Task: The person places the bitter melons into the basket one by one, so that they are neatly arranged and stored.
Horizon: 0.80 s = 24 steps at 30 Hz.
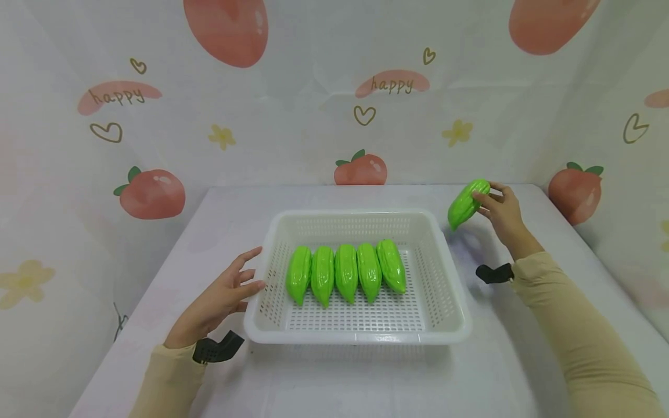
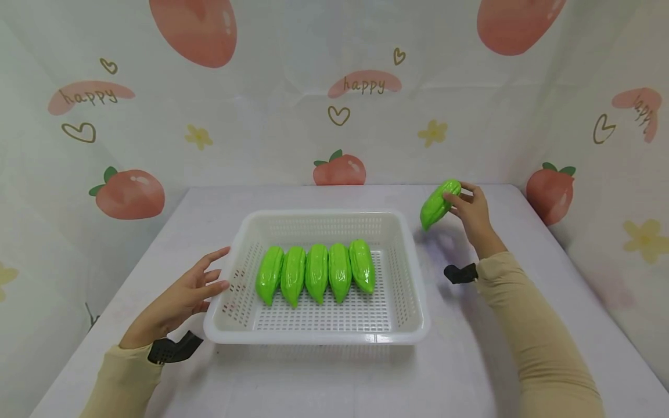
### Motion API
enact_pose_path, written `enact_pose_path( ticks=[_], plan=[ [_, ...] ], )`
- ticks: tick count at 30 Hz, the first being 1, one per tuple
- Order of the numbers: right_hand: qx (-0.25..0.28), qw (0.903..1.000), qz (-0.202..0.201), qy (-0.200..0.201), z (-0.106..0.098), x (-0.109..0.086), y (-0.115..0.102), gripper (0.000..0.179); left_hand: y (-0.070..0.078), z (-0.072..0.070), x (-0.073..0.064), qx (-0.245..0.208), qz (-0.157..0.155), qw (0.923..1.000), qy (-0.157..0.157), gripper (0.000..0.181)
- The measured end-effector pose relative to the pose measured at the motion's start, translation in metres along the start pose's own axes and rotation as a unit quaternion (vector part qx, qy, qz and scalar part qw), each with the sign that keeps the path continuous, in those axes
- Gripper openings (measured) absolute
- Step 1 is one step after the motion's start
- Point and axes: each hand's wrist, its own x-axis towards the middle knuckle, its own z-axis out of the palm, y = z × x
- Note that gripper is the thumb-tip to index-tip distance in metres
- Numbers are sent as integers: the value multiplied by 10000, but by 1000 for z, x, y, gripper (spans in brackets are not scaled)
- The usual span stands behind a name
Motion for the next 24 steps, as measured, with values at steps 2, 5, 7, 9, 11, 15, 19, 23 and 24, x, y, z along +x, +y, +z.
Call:
enact_pose_path(
  ticks=[2,5,7,9,11,15,19,23,24],
  plan=[
    [-41,9999,-118,74,2,-2,-2,61,0,0,0,-5,-2,10000,0,81],
    [-187,9994,-229,184,6,-4,-6,51,0,0,0,-6,-13,10000,7,81],
    [-296,9989,-282,215,9,-6,-8,48,0,0,0,-7,-13,10000,8,81],
    [-314,9987,-342,190,11,-8,-10,46,0,0,0,-9,-9,10000,4,81],
    [-209,9989,-399,128,13,-11,-12,43,0,0,0,-15,-1,10000,2,81],
    [64,9987,-498,-48,18,-17,-18,40,0,0,0,-38,6,10000,-3,81],
    [180,9979,-588,-196,23,-21,-22,37,0,0,0,-1,4,10000,-9,82],
    [347,9965,-697,-301,27,-24,-26,37,0,0,0,-44,34,10000,-32,83],
    [385,9960,-728,-335,28,-25,-27,37,0,0,0,-72,39,10000,-37,82]
  ],
)
